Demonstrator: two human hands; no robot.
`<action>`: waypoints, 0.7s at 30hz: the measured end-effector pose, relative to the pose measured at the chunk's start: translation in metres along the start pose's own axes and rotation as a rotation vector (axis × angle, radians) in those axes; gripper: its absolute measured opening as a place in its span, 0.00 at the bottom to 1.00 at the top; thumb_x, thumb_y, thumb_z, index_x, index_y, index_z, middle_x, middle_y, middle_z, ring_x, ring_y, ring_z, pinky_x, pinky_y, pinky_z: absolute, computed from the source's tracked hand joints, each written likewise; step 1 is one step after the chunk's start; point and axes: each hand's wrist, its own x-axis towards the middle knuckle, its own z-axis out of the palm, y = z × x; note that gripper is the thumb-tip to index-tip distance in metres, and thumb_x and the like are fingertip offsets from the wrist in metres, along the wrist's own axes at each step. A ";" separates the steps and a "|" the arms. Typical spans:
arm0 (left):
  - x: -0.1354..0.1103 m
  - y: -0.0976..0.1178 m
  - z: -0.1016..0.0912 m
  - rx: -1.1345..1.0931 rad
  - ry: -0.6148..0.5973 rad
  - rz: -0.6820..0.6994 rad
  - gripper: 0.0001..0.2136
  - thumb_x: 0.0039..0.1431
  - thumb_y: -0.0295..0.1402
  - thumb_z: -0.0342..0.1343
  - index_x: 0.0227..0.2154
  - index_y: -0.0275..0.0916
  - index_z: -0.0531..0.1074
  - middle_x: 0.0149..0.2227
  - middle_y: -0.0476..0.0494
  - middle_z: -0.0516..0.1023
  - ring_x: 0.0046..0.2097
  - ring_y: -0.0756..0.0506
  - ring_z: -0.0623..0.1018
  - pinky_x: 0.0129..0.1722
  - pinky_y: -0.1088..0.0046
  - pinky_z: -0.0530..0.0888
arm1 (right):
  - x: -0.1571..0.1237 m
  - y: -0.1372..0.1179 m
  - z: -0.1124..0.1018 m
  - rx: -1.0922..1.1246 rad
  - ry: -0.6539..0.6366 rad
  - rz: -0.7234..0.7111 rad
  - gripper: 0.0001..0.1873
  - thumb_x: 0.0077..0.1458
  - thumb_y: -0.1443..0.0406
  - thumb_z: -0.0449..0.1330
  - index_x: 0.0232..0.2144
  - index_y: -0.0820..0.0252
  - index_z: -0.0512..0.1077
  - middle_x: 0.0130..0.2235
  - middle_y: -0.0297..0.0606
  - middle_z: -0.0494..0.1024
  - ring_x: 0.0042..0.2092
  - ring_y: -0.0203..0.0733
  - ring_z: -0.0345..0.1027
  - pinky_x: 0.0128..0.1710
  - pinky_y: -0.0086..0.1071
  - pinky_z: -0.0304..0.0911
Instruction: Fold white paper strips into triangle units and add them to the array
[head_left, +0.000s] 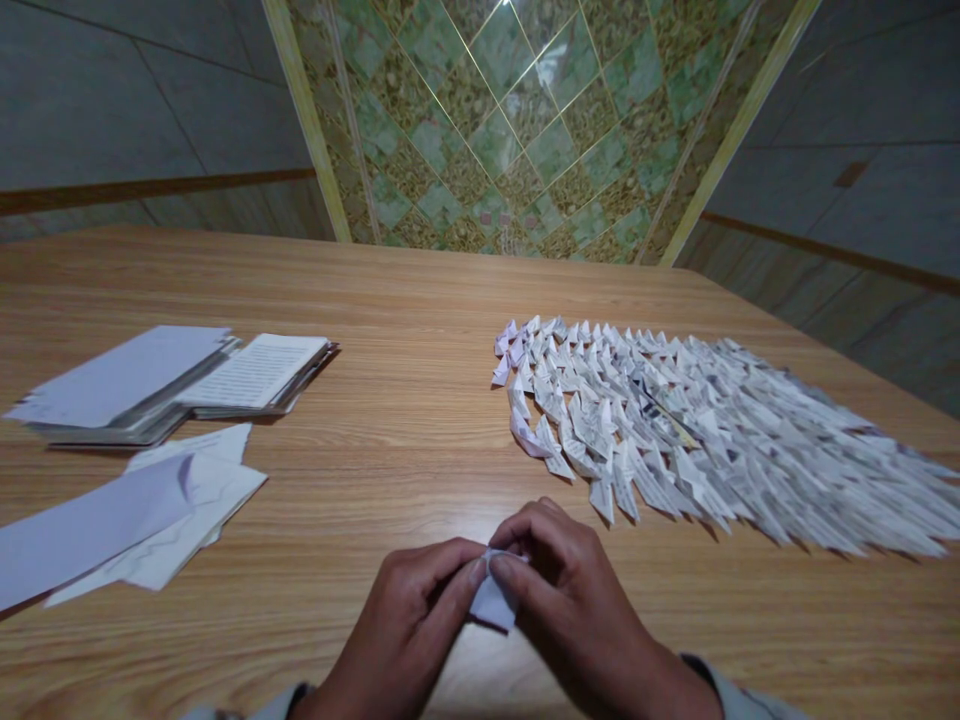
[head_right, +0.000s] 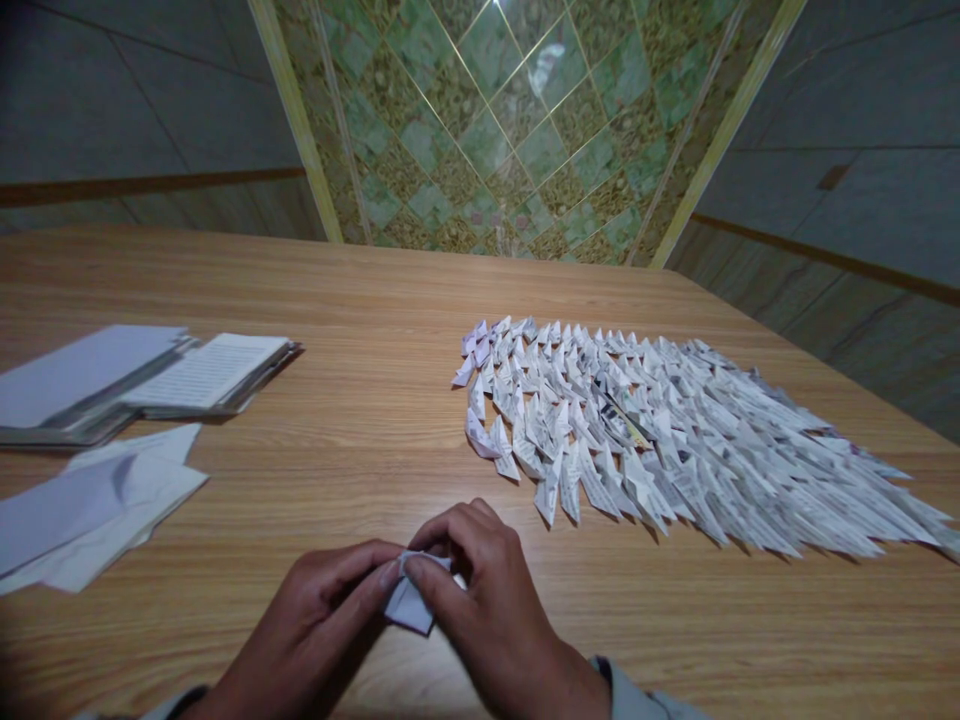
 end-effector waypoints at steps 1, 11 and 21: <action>-0.001 0.000 0.000 0.012 -0.003 0.008 0.17 0.70 0.41 0.51 0.33 0.39 0.81 0.28 0.48 0.79 0.31 0.48 0.76 0.33 0.75 0.69 | 0.000 -0.001 0.000 0.003 0.003 0.007 0.03 0.58 0.69 0.62 0.31 0.58 0.75 0.30 0.32 0.73 0.34 0.39 0.66 0.34 0.32 0.59; 0.001 -0.005 -0.001 -0.201 0.072 -0.145 0.14 0.64 0.42 0.59 0.31 0.36 0.81 0.28 0.45 0.80 0.32 0.46 0.75 0.33 0.72 0.71 | 0.000 -0.002 -0.002 0.208 -0.046 0.150 0.11 0.62 0.59 0.60 0.31 0.60 0.74 0.29 0.33 0.73 0.32 0.38 0.64 0.31 0.31 0.58; 0.009 -0.004 0.001 -0.553 0.131 -0.244 0.17 0.55 0.46 0.67 0.37 0.35 0.78 0.26 0.47 0.78 0.27 0.49 0.75 0.29 0.76 0.71 | 0.001 0.004 0.001 0.331 0.010 0.221 0.19 0.58 0.53 0.64 0.25 0.60 0.70 0.25 0.32 0.71 0.28 0.36 0.63 0.28 0.30 0.57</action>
